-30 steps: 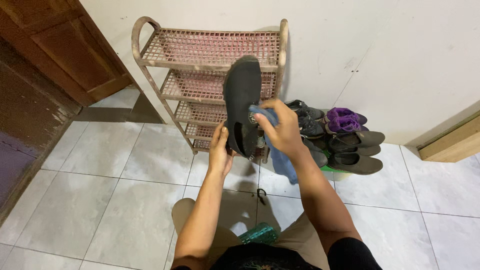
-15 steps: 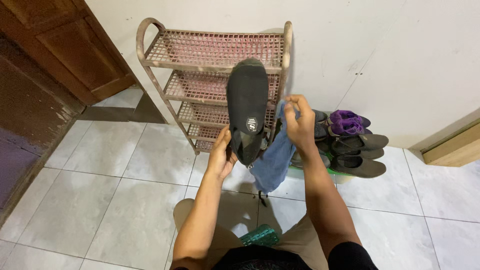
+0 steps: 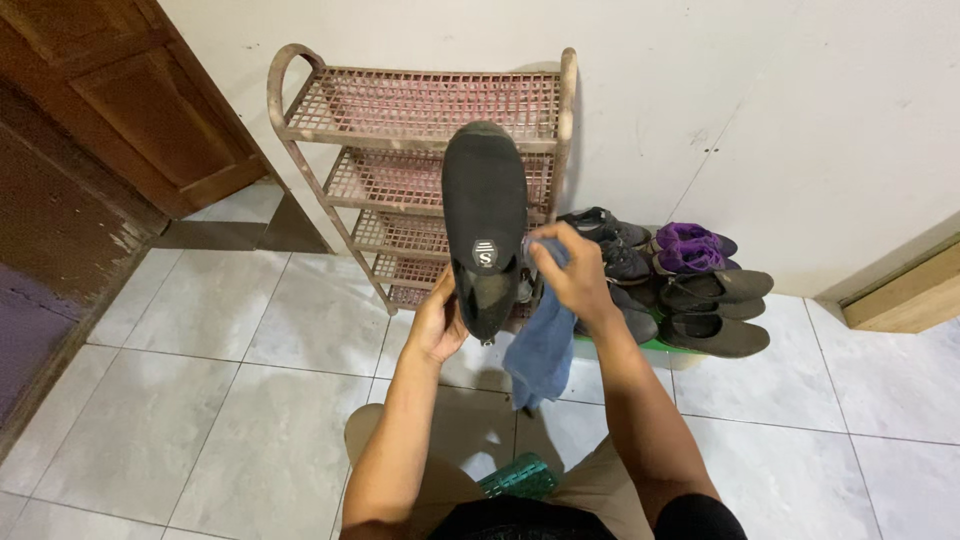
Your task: The person wipes a black slip-on shoe with a blue cloth, cleaning the upper, sides, and sole. They then place the shoe on a shoe rack and pick up another shoe to continue wiping.
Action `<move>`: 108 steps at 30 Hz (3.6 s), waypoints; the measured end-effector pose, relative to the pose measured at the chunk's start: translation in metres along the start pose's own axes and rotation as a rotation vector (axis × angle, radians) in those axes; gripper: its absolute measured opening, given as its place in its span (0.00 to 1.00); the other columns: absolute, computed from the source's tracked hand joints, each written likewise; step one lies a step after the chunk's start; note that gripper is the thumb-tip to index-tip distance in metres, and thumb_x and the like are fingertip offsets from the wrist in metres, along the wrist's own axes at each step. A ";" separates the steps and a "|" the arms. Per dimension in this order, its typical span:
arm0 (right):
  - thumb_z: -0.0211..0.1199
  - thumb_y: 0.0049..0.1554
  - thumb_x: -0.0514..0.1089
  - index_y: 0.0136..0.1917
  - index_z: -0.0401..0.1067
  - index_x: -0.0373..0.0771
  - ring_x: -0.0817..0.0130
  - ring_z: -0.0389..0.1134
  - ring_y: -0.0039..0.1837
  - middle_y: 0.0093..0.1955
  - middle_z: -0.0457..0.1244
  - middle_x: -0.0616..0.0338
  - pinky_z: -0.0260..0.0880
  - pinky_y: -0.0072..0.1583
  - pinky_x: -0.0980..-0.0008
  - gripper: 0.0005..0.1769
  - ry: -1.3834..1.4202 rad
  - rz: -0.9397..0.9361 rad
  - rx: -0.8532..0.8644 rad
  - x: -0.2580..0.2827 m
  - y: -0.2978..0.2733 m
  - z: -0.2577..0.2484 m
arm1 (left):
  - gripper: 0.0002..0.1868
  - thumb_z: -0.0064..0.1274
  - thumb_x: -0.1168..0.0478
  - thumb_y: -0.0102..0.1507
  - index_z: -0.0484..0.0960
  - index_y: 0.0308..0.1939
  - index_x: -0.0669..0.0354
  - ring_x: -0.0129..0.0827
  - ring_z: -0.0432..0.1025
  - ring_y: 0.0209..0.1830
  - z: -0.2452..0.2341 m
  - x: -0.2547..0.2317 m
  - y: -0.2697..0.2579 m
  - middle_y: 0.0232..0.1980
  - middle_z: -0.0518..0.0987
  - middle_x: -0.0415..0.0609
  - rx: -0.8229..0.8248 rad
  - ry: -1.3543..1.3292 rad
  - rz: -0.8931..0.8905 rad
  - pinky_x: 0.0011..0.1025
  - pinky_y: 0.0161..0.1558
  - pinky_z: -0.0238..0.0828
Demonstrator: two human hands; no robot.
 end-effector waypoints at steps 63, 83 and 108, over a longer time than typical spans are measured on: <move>0.57 0.55 0.45 0.52 0.77 0.22 0.59 0.71 0.47 0.45 0.72 0.45 0.69 0.52 0.61 0.23 0.110 1.137 0.176 -0.215 -0.244 0.119 | 0.50 0.48 0.26 0.54 0.53 0.77 0.32 0.59 0.66 0.67 -0.173 0.185 -0.060 0.75 0.65 0.52 -0.568 0.440 -0.614 0.65 0.61 0.66; 0.63 0.55 0.55 0.57 0.77 0.29 0.60 0.72 0.53 0.52 0.72 0.47 0.70 0.56 0.63 0.27 0.037 1.127 0.178 -0.238 -0.171 0.171 | 0.48 0.62 0.50 0.57 0.54 0.79 0.36 0.32 0.77 0.46 -0.208 0.152 -0.004 0.55 0.82 0.47 -0.703 0.440 -0.369 0.40 0.42 0.72; 0.60 0.53 0.49 0.77 0.59 0.57 0.47 0.63 0.70 0.74 0.59 0.54 0.63 0.68 0.59 0.39 -0.303 0.803 0.554 -0.312 -0.087 0.270 | 0.23 0.55 0.52 0.65 0.79 0.64 0.48 0.33 0.71 0.19 -0.301 0.087 0.137 0.29 0.81 0.45 -0.794 0.815 -0.264 0.33 0.18 0.67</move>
Point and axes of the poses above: each hand's wrist, its own y-axis towards the middle knuckle, its own z-axis out of the palm, x = y × z, the point moved 6 cm from there along y, towards the middle knuckle
